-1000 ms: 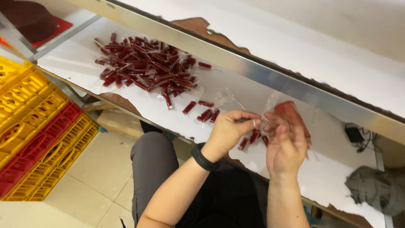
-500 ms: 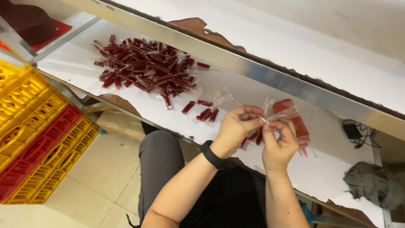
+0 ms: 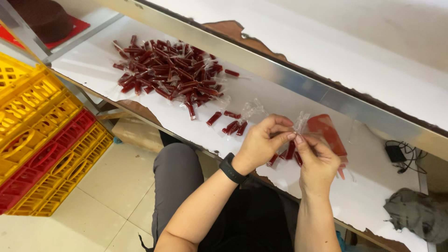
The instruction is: The person fills small plastic bags with red liquid from a squeeze bottle and ties each bag shut by hand.
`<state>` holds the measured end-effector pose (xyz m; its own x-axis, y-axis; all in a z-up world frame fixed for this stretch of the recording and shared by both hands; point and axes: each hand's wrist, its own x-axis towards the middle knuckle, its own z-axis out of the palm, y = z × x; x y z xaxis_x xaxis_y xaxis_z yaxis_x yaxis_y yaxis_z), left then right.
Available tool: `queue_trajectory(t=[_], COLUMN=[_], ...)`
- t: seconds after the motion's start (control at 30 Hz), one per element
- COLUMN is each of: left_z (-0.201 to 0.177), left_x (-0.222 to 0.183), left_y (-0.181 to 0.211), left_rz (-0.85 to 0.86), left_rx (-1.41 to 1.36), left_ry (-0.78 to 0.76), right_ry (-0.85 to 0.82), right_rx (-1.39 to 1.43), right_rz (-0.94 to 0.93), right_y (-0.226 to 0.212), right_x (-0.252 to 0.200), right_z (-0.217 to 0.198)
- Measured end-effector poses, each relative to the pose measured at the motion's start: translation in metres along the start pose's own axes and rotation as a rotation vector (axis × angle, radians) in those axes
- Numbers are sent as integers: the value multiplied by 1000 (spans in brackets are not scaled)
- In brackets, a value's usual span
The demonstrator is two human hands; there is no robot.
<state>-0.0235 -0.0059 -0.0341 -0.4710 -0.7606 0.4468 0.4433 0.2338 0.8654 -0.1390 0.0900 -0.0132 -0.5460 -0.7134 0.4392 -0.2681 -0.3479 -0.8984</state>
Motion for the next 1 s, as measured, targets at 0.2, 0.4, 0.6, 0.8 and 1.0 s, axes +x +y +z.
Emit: queue_trajectory(t=[0.2,0.4,0.6,0.8,1.0], left_z=[18,23,16,12,29], left_x=[-2,-2,1,-2,-10], left_y=[8,9,-5,0,1], left_rz=[-91,-190,-387,-465,-318], left_rx=[-232,-214,-474,-296,-50], left_ry=[85,-4,-87,-127,-174], right_ry=[-37,-64,-98,-33,33], right_rx=[236,179,730,835,789], right_rz=[-62,147,179,200,74], right_y=[3,20,19,11,18], right_x=[-6,-3,-4,-2,-4], right_z=[-7,-16,-10,-14,-30])
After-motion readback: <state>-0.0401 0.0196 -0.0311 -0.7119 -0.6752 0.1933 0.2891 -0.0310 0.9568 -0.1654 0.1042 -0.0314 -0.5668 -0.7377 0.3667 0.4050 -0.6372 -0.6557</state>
